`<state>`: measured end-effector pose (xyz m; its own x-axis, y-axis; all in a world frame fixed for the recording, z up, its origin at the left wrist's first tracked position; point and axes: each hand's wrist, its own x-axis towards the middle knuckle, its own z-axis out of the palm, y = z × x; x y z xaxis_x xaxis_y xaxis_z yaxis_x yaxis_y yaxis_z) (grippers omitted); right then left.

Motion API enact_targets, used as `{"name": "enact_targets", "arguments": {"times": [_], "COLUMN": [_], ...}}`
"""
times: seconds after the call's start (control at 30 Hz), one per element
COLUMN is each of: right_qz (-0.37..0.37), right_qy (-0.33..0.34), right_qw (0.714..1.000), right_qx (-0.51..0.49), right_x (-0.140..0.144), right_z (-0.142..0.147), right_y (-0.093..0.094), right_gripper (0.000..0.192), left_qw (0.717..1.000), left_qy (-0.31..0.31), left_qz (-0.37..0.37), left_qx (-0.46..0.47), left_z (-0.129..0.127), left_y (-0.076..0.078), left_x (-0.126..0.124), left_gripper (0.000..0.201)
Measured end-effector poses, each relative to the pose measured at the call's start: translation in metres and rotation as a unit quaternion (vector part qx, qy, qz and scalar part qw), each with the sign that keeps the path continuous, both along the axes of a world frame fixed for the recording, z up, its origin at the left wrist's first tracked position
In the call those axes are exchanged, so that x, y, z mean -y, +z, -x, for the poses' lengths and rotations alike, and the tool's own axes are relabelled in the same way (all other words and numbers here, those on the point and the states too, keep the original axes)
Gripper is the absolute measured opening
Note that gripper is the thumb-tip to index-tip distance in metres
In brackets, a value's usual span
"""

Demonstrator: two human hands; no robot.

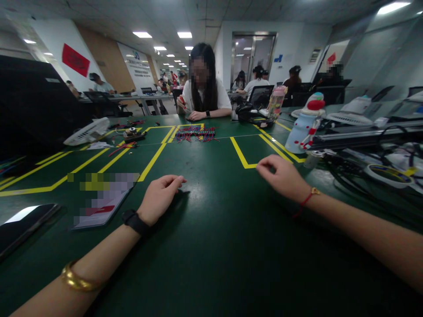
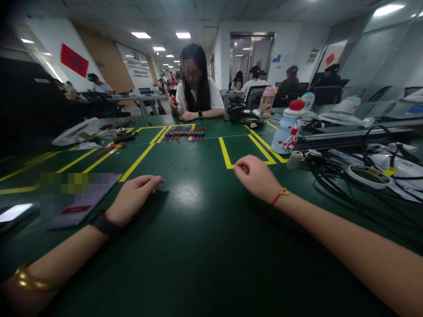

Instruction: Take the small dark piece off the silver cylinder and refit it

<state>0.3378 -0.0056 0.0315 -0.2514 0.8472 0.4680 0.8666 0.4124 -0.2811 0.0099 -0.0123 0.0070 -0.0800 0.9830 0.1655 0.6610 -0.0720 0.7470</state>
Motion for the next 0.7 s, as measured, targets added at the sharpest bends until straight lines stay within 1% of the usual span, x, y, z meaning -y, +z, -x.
{"name": "enact_targets", "arguments": {"times": [0.07,0.1,0.13,0.17,0.2,0.27,0.3,0.43,0.57,0.7], "right_qz": [-0.061,-0.088,-0.085,-0.066,-0.032,0.036,0.053,0.055,0.052,0.107], "right_qy": [-0.123,-0.206,-0.273,-0.329,-0.367,-0.395,-0.401,-0.413,-0.428,-0.406], "right_qw": [0.990,0.974,0.956,0.939,0.926,0.915,0.912,0.907,0.900,0.904], "right_qx": [0.011,0.038,0.059,0.076,0.085,0.077,0.071,0.062,0.063,0.074], "right_x": [-0.021,-0.029,-0.037,-0.043,-0.048,-0.054,-0.056,-0.060,-0.060,-0.060], "right_z": [-0.042,-0.064,-0.084,-0.102,-0.117,-0.140,-0.147,-0.155,-0.157,-0.168], "right_y": [0.011,0.015,0.017,0.018,0.017,0.014,0.011,0.007,0.015,0.026], "right_gripper": [0.030,0.031,0.032,0.033,0.034,0.033,0.032,0.032,0.035,0.031], "left_qw": [1.000,1.000,1.000,1.000,1.000,1.000,1.000,1.000,1.000,1.000], "left_qy": [-0.002,-0.002,-0.003,-0.003,-0.003,-0.004,-0.005,-0.012,-0.014,-0.012], "left_qz": [0.000,0.000,0.001,0.002,0.002,0.002,0.003,0.012,0.016,0.015], "left_qx": [0.001,0.001,0.000,0.000,-0.001,-0.002,-0.002,0.004,0.008,0.014], "left_z": [0.000,-0.001,-0.001,-0.001,-0.001,-0.001,-0.001,0.000,0.001,0.000], "left_y": [0.000,0.001,0.001,0.001,0.001,0.001,0.001,0.002,0.001,0.001], "left_x": [0.000,0.000,0.000,0.001,0.001,0.001,0.001,0.001,0.001,0.001], "left_gripper": [0.041,0.041,0.042,0.042,0.042,0.041,0.040,0.039,0.038,0.039]}}
